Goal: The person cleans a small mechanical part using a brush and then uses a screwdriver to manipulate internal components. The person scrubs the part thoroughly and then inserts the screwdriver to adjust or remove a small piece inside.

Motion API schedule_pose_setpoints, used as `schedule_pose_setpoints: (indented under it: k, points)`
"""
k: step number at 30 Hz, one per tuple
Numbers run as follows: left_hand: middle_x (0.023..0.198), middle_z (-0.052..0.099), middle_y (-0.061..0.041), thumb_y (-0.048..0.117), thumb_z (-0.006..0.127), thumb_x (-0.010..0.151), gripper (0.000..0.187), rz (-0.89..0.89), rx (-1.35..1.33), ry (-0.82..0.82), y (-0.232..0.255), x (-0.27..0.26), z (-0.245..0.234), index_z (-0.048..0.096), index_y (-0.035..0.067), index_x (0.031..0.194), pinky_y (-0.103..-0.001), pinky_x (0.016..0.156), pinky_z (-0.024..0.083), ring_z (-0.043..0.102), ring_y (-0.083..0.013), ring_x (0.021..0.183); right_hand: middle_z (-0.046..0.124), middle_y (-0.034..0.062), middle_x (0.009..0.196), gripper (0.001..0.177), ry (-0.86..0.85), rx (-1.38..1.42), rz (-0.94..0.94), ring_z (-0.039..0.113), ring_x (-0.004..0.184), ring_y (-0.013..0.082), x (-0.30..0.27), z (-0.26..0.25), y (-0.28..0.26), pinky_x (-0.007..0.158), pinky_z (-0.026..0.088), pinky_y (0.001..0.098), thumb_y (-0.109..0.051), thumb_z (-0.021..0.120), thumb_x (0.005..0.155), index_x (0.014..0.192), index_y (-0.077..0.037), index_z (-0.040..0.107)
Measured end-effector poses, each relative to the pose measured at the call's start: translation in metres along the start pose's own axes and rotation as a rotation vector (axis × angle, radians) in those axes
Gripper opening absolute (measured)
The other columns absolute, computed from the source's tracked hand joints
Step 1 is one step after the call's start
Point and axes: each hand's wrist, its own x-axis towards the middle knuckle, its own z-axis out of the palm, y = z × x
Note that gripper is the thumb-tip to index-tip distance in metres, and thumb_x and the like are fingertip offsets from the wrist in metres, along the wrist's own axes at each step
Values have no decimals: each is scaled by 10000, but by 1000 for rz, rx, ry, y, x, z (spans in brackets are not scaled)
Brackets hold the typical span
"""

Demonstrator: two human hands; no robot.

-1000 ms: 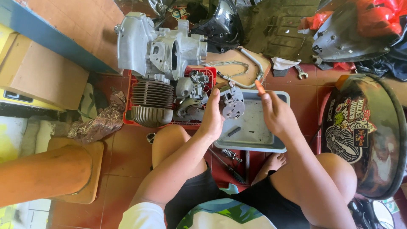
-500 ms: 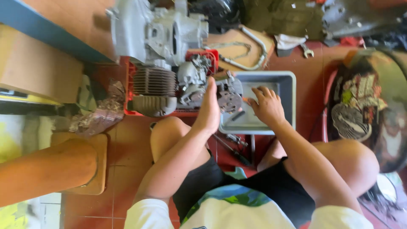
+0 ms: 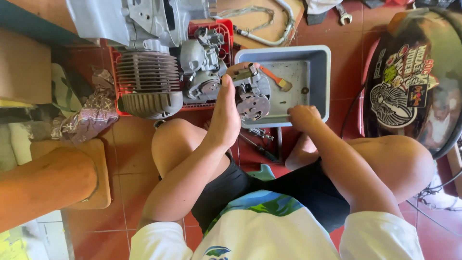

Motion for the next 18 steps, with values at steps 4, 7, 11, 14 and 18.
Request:
schedule_pose_setpoints:
  k: [4, 7, 11, 14, 18]
  points:
    - [1335, 580, -89, 464, 136, 1160, 564, 20, -97, -5, -8, 0, -3, 517, 117, 1389, -378, 1184, 386, 518, -171, 1277, 793, 33, 1044, 307, -26, 66, 65, 767, 1033, 256, 6, -6, 13, 867, 587, 477, -334, 604, 983, 1255, -290, 739]
    - [1331, 579, -84, 470, 128, 1156, 575, 19, -84, -10, -1, -3, -2, 516, 118, 1393, -365, 1169, 398, 523, -159, 1252, 800, 52, 1044, 291, -38, 140, 87, 770, 1018, 277, 7, -15, 5, 856, 589, 473, -346, 620, 983, 1232, -270, 750]
    - [1322, 574, -94, 470, 125, 1150, 586, 14, -25, -15, -6, 0, -2, 514, 103, 1388, -364, 1164, 389, 527, -184, 1242, 795, 98, 1025, 282, -10, 216, 32, 772, 989, 299, 17, -25, -34, 830, 603, 488, -272, 613, 1003, 1235, -202, 758]
    - [1316, 569, -128, 456, 114, 1148, 596, 24, 22, -12, -13, 5, -4, 507, 78, 1388, -383, 1152, 393, 541, -227, 1234, 786, 131, 998, 274, 20, 308, -35, 768, 977, 330, 40, 1, -69, 847, 598, 504, -249, 591, 995, 1176, -128, 758]
    - [1317, 560, -100, 452, 130, 1154, 574, 10, 64, 11, -19, 6, -8, 492, 82, 1403, -369, 1154, 390, 528, -207, 1237, 766, 198, 1002, 307, 109, 375, -191, 737, 1018, 409, 22, -30, -93, 924, 558, 523, -220, 580, 948, 1097, -23, 763]
